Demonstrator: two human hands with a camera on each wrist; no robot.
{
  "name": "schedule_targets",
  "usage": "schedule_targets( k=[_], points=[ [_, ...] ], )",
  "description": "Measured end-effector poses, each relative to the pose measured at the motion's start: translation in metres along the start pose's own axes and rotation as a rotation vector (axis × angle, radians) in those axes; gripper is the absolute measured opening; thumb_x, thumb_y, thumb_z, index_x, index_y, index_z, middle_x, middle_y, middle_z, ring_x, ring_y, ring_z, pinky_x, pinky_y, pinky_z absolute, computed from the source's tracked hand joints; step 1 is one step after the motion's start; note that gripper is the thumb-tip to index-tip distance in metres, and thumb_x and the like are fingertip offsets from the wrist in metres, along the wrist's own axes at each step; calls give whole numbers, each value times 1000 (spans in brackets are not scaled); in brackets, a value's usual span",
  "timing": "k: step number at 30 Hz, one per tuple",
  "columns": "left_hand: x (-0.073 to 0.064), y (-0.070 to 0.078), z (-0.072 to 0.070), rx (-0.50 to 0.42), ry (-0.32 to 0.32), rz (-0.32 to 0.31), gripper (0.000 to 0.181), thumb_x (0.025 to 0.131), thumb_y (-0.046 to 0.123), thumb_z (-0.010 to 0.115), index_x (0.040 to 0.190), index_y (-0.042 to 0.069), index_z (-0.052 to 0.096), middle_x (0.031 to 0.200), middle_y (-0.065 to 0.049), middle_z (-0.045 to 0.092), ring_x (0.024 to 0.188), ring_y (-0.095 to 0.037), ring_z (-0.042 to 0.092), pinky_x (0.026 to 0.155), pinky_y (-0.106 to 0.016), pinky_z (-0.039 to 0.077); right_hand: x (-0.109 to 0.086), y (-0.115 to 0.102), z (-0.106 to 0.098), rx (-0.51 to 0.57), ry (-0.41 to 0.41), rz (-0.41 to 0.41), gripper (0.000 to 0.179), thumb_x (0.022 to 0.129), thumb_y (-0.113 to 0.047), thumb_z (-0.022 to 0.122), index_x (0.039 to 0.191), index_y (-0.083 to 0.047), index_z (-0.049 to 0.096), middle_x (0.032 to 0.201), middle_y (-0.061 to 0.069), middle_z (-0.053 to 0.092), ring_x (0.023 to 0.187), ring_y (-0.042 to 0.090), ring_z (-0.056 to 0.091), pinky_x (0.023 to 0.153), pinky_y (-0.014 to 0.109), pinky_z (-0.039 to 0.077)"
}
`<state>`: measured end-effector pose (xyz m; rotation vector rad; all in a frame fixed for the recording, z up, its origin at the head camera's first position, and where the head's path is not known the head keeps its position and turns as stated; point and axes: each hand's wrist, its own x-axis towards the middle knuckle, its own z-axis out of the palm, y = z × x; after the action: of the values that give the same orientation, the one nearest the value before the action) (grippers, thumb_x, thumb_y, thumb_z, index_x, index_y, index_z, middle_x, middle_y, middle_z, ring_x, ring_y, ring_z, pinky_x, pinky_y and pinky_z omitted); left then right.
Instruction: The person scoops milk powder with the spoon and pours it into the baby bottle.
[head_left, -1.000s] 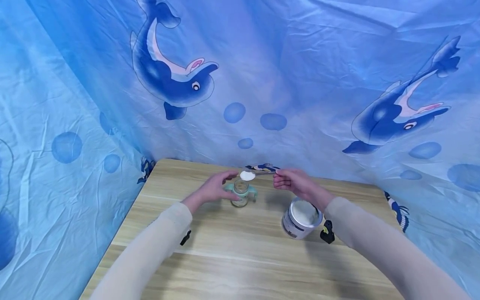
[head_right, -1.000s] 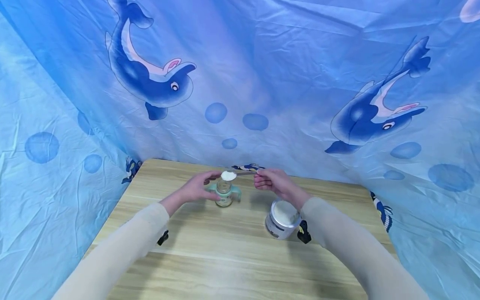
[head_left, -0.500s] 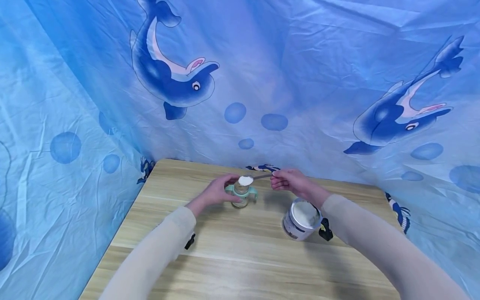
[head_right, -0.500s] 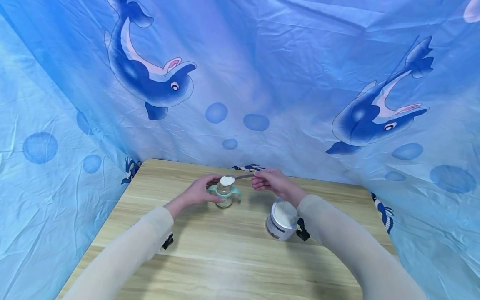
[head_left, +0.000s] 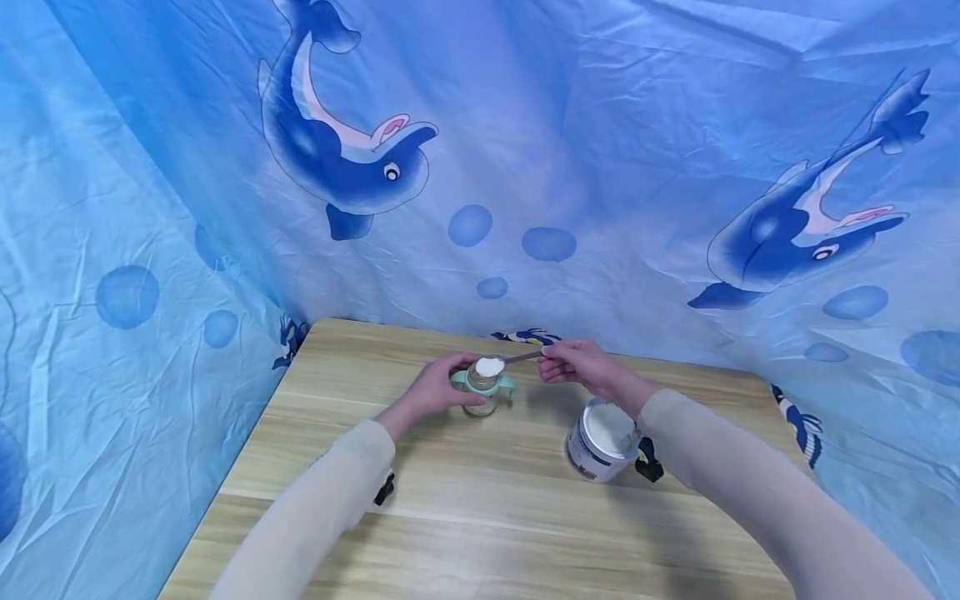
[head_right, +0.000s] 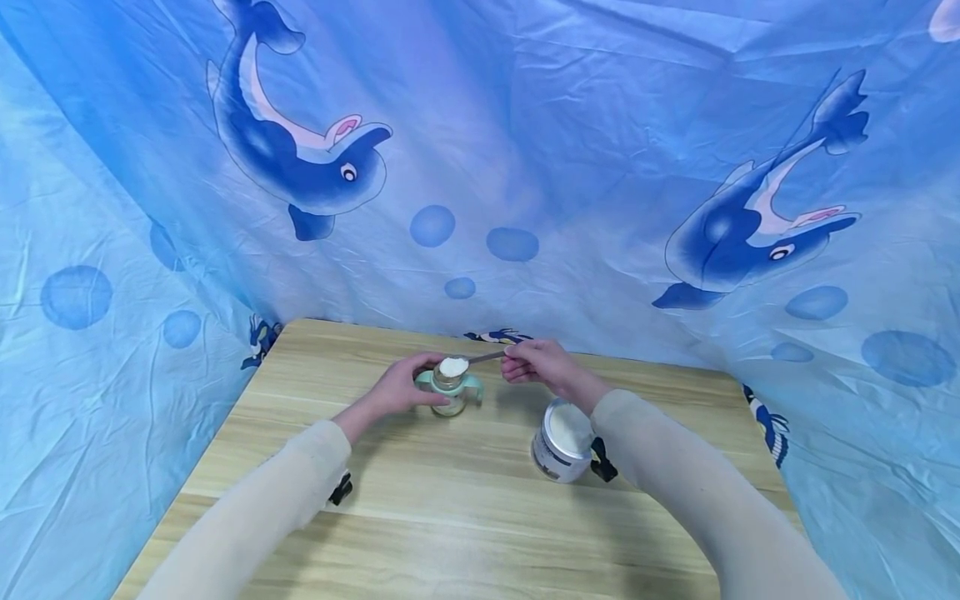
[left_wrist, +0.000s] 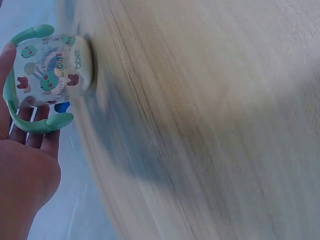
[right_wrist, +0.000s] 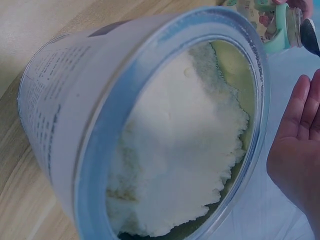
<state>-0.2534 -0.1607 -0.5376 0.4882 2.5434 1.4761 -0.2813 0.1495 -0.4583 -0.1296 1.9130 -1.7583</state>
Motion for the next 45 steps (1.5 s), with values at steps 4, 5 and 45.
schedule_targets(
  k=[4,5,45],
  points=[
    [0,-2,1,-1,19,-12,80,76,30,99,147,20,63,144,0,66,134,-25,60,117,-50,47,1,0,1,-19,9,-3,25,109,-14,60,108,7,73,86,5,77,78,15,75,84,33,66],
    [0,-2,1,-2,24,-16,80,76,30,99,147,20,63,144,0,66,134,-25,60,118,-49,47,1,0,1,-31,10,-7,25,109,-14,60,108,7,73,86,5,77,78,15,75,84,33,66],
    [1,-5,2,18,41,-20,79,75,34,100,144,19,65,141,-2,68,131,-28,61,116,-52,48,5,-20,16,-268,30,-187,18,104,-5,66,102,8,77,85,13,79,78,19,77,87,49,66]
  ],
)
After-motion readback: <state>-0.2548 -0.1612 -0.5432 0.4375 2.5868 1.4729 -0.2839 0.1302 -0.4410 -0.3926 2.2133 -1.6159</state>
